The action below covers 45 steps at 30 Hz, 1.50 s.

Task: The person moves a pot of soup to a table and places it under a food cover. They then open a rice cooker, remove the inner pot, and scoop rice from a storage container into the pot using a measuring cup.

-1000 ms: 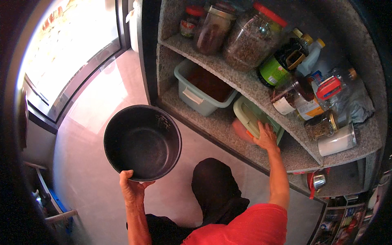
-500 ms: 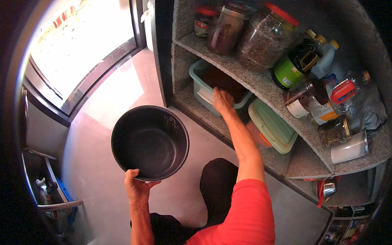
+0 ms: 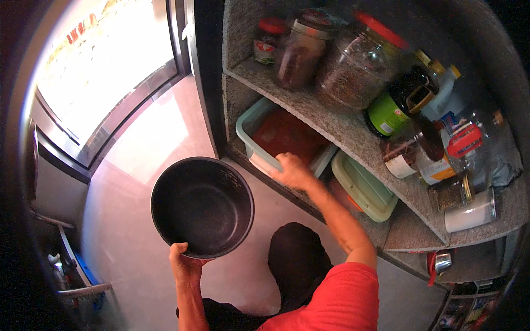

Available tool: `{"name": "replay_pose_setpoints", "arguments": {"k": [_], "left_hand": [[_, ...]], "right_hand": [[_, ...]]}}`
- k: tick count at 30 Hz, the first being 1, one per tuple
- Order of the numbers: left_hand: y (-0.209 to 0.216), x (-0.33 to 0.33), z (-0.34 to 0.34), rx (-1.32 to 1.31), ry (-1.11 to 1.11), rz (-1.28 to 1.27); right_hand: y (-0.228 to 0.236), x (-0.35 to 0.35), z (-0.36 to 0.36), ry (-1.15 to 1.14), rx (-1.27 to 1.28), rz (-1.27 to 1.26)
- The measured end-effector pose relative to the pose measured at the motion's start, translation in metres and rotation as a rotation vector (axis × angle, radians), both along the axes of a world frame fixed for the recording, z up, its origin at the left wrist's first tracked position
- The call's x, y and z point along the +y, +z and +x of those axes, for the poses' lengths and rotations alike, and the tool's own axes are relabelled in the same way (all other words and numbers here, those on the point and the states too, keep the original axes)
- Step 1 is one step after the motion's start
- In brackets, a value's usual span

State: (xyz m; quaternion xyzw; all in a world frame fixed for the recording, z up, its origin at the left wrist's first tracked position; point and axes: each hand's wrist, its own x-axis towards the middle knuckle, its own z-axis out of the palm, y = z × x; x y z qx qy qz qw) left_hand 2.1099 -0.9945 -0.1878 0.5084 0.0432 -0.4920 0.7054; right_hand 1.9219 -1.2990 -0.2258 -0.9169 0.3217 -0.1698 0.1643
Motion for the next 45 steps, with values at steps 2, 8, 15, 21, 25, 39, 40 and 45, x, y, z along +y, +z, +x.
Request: {"name": "replay_pose_setpoints", "arguments": {"k": [2, 8, 15, 21, 25, 39, 40, 45], "left_hand": [[-0.002, 0.001, -0.001, 0.08, 0.024, -0.035], [-0.001, -0.008, -0.005, 0.114, 0.006, -0.079], [-0.012, -0.004, 0.002, 0.102, 0.065, -0.025], [-0.013, -0.005, 0.007, 0.138, -0.004, -0.067], [-0.013, -0.002, 0.007, 0.087, 0.002, -0.037], [-0.018, -0.001, -0.002, 0.066, 0.086, 0.026], [-0.019, -0.002, -0.002, 0.061, 0.062, 0.038], [-0.01, -0.003, -0.007, 0.036, 0.122, 0.091]], "right_hand": [[-0.001, -0.043, -0.009, -0.11, -0.292, 0.286], [-0.176, -0.21, -0.045, -0.409, 0.312, 0.101], [-0.095, -0.127, 0.022, -0.166, 0.116, 0.496], [-0.064, -0.084, -0.031, 0.076, 0.323, 0.706], [-0.032, -0.068, -0.027, 0.02, 0.757, 0.389], [-0.048, -0.162, -0.009, -0.537, -0.28, 0.787], [-0.092, -0.18, -0.016, -0.542, -0.123, 0.656], [-0.215, -0.196, -0.009, -0.423, 0.218, 0.383]]}}
